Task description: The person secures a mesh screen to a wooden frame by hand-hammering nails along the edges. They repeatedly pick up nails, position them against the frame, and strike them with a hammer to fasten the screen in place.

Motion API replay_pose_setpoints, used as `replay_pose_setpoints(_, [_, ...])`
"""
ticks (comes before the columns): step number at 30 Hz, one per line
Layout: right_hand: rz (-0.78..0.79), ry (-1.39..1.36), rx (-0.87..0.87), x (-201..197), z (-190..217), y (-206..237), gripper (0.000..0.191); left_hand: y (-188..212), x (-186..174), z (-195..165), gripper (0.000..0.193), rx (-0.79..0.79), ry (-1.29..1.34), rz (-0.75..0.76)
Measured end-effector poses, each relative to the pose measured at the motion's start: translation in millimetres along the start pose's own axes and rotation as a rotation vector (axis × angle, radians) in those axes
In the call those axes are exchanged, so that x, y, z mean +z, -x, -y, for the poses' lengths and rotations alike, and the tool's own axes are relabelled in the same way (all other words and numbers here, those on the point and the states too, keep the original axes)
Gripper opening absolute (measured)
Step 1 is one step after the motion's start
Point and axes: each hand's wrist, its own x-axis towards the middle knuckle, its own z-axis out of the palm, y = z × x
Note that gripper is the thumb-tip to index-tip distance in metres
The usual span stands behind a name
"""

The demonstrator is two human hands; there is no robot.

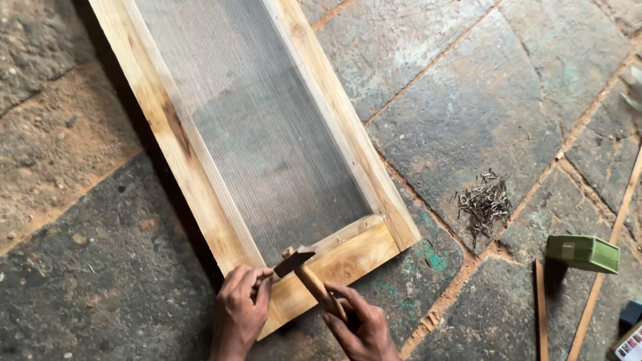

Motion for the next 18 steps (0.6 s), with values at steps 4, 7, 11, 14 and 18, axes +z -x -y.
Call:
replay_pose_setpoints(4, [0.016,-0.015,0.023,0,-6,-1,0.055,0,-1,1,0.009,0.133,-0.024,-0.063])
replay_pose_setpoints(7, [-0.070,0.019,-0.180,-1,-5,1,0.048,0,-4,-4,0.010,0.071,0.009,-0.090])
replay_pose_setpoints(11, [-0.125,0.142,-0.189,-1,9,9,0.039,10,-11,-7,0.014,0.152,0.053,-0.170])
replay_pose_setpoints(14, [-0.049,0.165,-0.054,-3,21,10,0.049,13,-15,-4,0.011,0.167,0.071,-0.161])
replay_pose_setpoints(18, [-0.058,0.308,-0.182,-3,30,0,0.050,9,-16,5,0.017,0.044,0.031,-0.279])
